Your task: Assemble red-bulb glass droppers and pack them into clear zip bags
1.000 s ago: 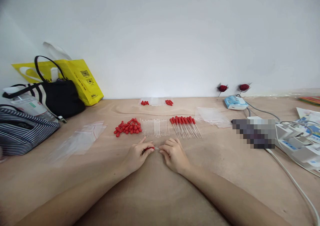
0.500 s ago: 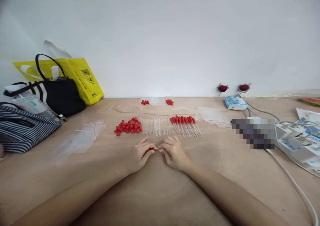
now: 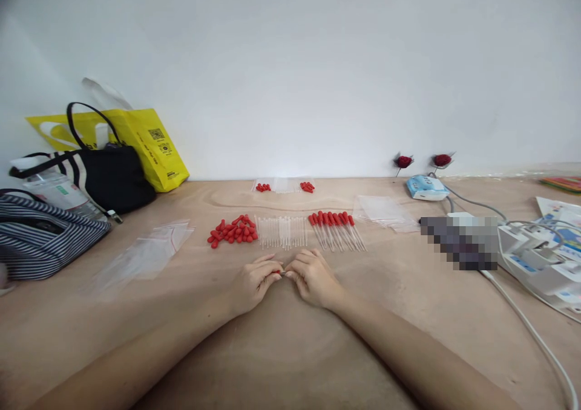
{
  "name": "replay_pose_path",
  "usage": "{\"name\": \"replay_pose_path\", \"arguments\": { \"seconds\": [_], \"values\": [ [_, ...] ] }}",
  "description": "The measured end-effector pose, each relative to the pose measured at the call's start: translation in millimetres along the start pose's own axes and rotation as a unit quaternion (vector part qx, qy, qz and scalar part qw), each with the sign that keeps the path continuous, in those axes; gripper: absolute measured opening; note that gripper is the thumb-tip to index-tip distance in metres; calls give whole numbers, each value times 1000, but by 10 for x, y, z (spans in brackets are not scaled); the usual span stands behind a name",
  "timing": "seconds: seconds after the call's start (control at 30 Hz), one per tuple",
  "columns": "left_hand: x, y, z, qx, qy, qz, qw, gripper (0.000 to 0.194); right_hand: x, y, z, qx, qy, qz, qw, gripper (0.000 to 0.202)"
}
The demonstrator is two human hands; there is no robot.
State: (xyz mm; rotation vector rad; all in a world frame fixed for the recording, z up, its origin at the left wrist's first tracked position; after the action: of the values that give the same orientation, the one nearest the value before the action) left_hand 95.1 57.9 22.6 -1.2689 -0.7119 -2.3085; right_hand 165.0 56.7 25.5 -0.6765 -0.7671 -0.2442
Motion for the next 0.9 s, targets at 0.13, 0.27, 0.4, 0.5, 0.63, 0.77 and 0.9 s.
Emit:
{"name": "replay_pose_path", "arguments": {
  "seconds": [0.13,0.27,0.4,0.5,0.63,0.77,0.9],
  "values": [
    [49,-79,11,18,11,-3,1000,21,110,13,-23,6,4,-35,999,16],
    [77,-80,28,18,-1,0,1000,17,203,30,-59,7,4,-68,998,17],
    [104,-104,22,36,-1,14,999,18,234,33,-63,-6,18,-80,997,18],
    [119,-105,11,39,13,16,999,13,191,-12,-50,5,17,-86,996,21],
    [137,-88,14,35,23,3,999,18,171,-36,-47,17,30,-76,997,21],
    [134,-123,33,57,6,-42,998,19,176,-12,-53,18,37,-55,998,21],
    [110,-201,39,99,-10,-110,989,18,210,29,-50,5,54,-21,998,20]
  ]
}}
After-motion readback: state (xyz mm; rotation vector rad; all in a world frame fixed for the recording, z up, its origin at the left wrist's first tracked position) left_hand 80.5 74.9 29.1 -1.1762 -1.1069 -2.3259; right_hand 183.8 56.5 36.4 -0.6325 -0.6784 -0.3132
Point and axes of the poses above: each hand's wrist, its own z-axis towards the middle knuckle, its own x-axis out of the back of the hand, y = z × x, the point moved 10 cm from there along z, towards the middle knuckle, and after that the axes turned 10 degrees about z, right-handed, at the moved point
